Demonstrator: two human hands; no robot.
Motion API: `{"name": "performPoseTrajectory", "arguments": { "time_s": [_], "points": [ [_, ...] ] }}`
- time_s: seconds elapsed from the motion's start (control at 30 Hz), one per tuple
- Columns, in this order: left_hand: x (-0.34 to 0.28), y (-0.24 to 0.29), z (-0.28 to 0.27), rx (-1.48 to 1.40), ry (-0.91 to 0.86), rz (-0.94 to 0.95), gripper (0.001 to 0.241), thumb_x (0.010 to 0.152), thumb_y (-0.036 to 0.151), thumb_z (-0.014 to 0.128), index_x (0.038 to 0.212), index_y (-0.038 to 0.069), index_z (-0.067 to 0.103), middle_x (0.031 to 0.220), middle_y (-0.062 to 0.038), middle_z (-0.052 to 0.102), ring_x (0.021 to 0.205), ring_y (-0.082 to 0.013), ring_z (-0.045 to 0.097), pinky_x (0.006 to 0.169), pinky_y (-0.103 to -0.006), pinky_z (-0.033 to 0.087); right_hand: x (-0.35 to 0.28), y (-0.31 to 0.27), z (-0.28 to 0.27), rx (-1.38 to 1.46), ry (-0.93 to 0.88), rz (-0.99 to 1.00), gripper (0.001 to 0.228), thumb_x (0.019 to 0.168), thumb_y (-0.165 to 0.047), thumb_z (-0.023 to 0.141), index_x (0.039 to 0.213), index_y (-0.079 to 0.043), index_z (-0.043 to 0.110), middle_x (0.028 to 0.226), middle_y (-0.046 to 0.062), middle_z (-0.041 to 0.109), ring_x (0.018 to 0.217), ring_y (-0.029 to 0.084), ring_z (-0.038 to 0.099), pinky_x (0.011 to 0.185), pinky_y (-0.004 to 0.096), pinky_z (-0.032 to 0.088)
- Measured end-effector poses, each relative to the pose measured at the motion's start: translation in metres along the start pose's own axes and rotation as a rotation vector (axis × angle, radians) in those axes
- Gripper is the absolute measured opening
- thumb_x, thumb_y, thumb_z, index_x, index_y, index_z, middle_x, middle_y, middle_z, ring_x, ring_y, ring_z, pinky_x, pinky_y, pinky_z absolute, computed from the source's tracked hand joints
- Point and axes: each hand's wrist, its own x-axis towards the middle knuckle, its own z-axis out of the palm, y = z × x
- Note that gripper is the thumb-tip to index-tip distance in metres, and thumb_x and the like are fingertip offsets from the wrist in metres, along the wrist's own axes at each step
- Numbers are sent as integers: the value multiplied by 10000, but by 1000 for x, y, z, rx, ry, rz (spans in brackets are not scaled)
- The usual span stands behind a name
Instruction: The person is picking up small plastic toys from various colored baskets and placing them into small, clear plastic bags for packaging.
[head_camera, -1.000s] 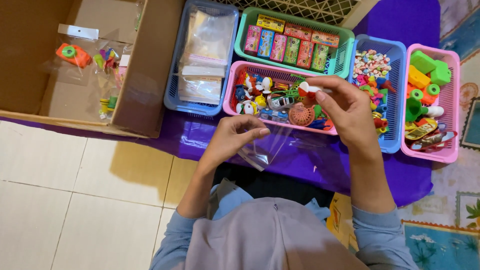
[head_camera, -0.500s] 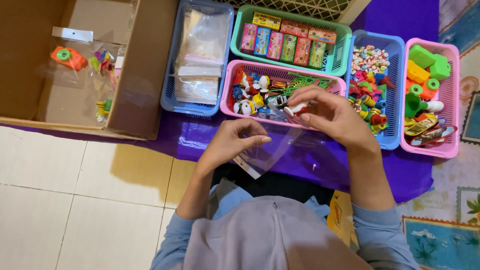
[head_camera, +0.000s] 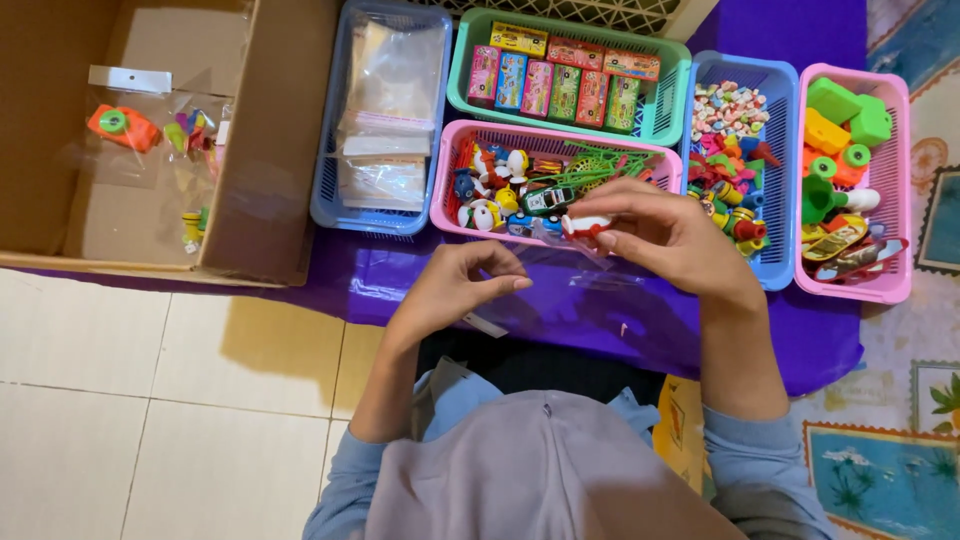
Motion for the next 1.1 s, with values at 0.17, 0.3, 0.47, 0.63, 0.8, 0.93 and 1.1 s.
{"name": "performPoseTrajectory", "arguments": {
  "time_s": [0.17, 0.3, 0.47, 0.63, 0.8, 0.93, 1.1],
  "points": [
    [0, 5, -2, 6, -10, 13, 155, 814, 117, 831, 962, 92, 790, 787, -109, 777, 738, -163, 717, 562, -258, 578, -3, -1, 1, 69, 8, 44, 329, 920, 81, 626, 1246, 73, 666, 1172, 185, 676, 917, 190, 693, 778, 326, 613],
    [2, -2, 2, -13, -31, 16, 154, 807, 130, 836, 948, 95, 786, 784, -99, 778, 740, -154, 710, 559, -253, 574, -7, 13, -8, 95, -29, 46, 305, 895, 66, 670, 1198, 83, 688, 1122, 191, 697, 872, 185, 706, 734, 318, 617],
    [0, 0, 3, -162, -83, -6, 122, 823, 105, 823, 920, 63, 761, 754, -98, 770, 689, -141, 711, 507, -220, 553, -7, 16, -4, 102, -34, 70, 298, 887, 51, 693, 1184, 80, 703, 1118, 198, 701, 886, 178, 675, 756, 335, 610],
    [-1, 7, 1, -193, -111, -30, 86, 842, 111, 801, 896, 62, 757, 734, -83, 771, 648, -124, 723, 471, -205, 537, -6, 21, -5, 108, -25, 60, 296, 882, 48, 698, 1175, 90, 698, 1113, 223, 704, 895, 197, 687, 767, 358, 619],
    [0, 6, 4, -197, -91, -40, 70, 880, 99, 759, 917, 39, 758, 732, -109, 763, 620, -131, 706, 473, -210, 529, -2, 20, -3, 197, 80, 80, 303, 947, -48, 636, 1194, 123, 675, 973, 219, 727, 869, 222, 722, 773, 365, 625],
    [2, 4, 4, -189, -88, -34, 73, 890, 117, 755, 912, 47, 763, 693, -98, 750, 587, -112, 666, 471, -207, 526, -1, 27, -2, 220, 102, 88, 324, 953, -101, 634, 1183, 121, 684, 971, 213, 733, 874, 207, 713, 793, 373, 618],
    [0, 13, 5, -179, -134, -54, 63, 894, 133, 750, 905, 76, 775, 674, -71, 743, 549, -73, 590, 466, -184, 477, -2, 26, -3, 197, 82, 96, 295, 949, -70, 618, 1175, 100, 699, 968, 200, 743, 891, 209, 720, 823, 383, 610]
  ]
}}
